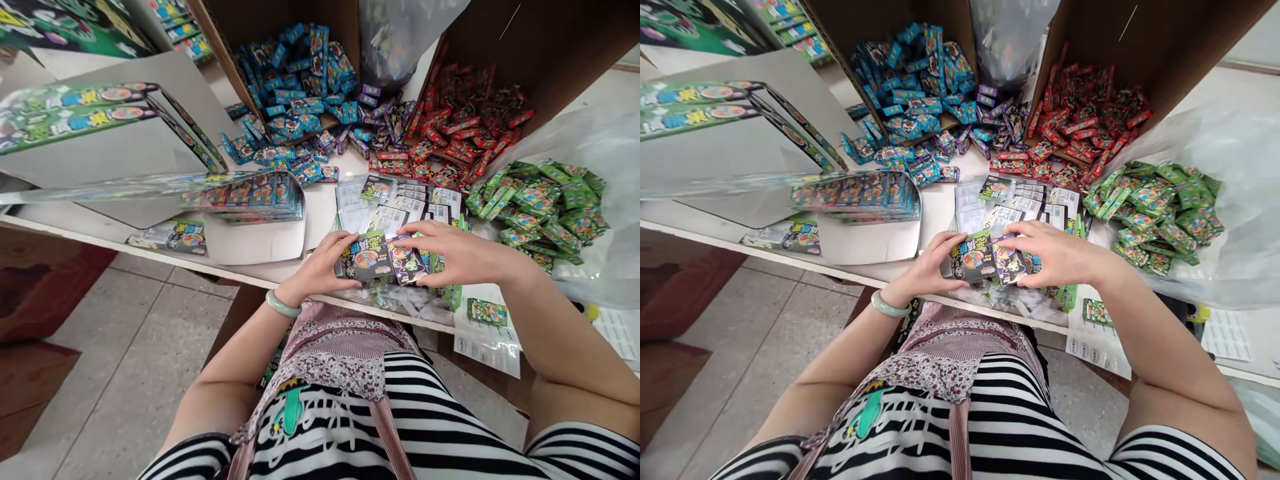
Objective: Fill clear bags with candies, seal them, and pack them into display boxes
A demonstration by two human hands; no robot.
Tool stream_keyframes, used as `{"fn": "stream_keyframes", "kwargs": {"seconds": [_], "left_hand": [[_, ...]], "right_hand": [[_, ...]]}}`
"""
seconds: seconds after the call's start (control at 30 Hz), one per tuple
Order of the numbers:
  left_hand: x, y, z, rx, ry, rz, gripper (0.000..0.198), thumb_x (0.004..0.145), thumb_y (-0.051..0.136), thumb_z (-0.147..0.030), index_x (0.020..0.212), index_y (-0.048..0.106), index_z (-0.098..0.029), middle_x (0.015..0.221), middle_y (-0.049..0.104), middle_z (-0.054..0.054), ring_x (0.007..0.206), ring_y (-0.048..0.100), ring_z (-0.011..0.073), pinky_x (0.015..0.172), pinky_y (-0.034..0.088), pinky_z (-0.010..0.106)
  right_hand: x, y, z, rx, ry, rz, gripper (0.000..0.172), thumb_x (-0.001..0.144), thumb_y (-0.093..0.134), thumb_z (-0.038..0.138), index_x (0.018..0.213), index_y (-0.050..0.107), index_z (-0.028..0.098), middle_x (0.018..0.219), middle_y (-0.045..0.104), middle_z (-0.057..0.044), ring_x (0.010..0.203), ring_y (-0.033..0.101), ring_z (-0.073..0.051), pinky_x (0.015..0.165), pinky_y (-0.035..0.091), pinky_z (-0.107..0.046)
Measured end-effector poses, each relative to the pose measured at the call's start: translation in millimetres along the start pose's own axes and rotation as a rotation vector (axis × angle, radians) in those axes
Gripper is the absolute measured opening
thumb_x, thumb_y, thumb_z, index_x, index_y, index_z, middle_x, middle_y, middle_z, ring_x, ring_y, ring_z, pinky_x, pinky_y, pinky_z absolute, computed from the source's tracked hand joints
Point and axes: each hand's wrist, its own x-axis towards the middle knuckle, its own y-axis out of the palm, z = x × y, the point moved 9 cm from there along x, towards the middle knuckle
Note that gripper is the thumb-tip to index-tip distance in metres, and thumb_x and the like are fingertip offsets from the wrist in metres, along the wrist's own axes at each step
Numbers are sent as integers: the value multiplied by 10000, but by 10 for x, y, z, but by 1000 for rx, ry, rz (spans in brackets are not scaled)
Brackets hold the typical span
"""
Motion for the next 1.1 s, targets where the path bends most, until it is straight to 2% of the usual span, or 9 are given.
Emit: {"fn": "stream_keyframes", "kwargs": {"seconds": [0.27, 0.43, 0.53, 0.6, 0.7, 0.77, 0.87, 1.0, 1.1], "left_hand": [[46, 39, -97, -93, 35, 39, 1007, 714, 823, -581, 1542, 355, -249, 1384, 485, 164, 1297, 521, 357, 1115, 459, 565], [47, -16, -57, -83, -20, -60, 1000, 703, 831, -582, 1523, 384, -225, 1374, 494, 169, 1284, 523, 354, 1108, 463, 568], [6, -85, -16, -47, -55, -146, 980, 715, 830, -562, 1522, 386, -227, 1379, 486, 169, 1290, 516, 349, 1099, 471, 571], [-8, -83, -18, -50, -40, -161, 989, 709, 834, -565, 1522, 388, -222, 1374, 489, 172, 1285, 517, 350, 1095, 473, 571], [-12, -58, 6, -96, -35, -169, 1015, 693, 835, -596, 1520, 391, -211, 1369, 490, 179, 1284, 517, 349, 1099, 471, 564], [-28, -71, 60, -146, -71, -195, 1019, 688, 828, -621, 1518, 394, -221, 1372, 488, 174, 1287, 515, 349, 1107, 463, 566], [-92, -115, 105, -232, -116, -237, 1012, 688, 810, -654, 1516, 399, -243, 1378, 490, 161, 1291, 514, 346, 1124, 445, 574], [-221, -177, 98, -325, -145, -269, 1026, 672, 811, -673, 1518, 399, -263, 1379, 495, 155, 1293, 513, 346, 1131, 440, 576], [-322, -202, 146, -352, -192, -264, 1059, 647, 816, -692, 1521, 398, -265, 1385, 492, 162, 1297, 509, 357, 1131, 437, 584]], "right_hand": [[103, -1, -40, 47, 13, 6, 645, 808, 734, 421, 1418, 582, 276, 1501, 510, -96, 1378, 495, -322, 1175, 398, -497], [164, 5, -113, 105, 81, -212, 913, 723, 806, 594, 1493, 454, 252, 1508, 474, -138, 1404, 452, -371, 1162, 398, -554], [86, 10, -37, 91, 90, -368, 631, 880, 674, 528, 1427, 507, 261, 1308, 651, -124, 1326, 531, -356, 1145, 378, -600], [67, 105, 70, 76, 62, -337, 442, 967, 562, 430, 1375, 557, 260, 1250, 704, -117, 1343, 535, -341, 1164, 325, -630], [116, 139, 75, 129, 59, -316, 367, 989, 510, 369, 1323, 609, 254, 1281, 713, -112, 1355, 547, -320, 1177, 299, -633], [240, -11, -157, 230, 151, -458, 339, 981, 516, 370, 1272, 641, 249, 1139, 767, -88, 1224, 646, -294, 1128, 394, -575], [744, -169, -624, 326, 296, -636, 277, 934, 570, 369, 1123, 706, 218, 966, 786, -63, 1001, 720, -263, 972, 526, -457], [2080, 85, -839, 235, 246, -400, 247, 896, 609, 318, 1063, 731, 182, 1134, 762, -98, 1089, 681, -265, 1003, 501, -419], [2800, 232, -992, 118, 415, -377, 429, 885, 661, 399, 1224, 659, 136, 1282, 684, -182, 1221, 604, -313, 1060, 453, -450]]}}
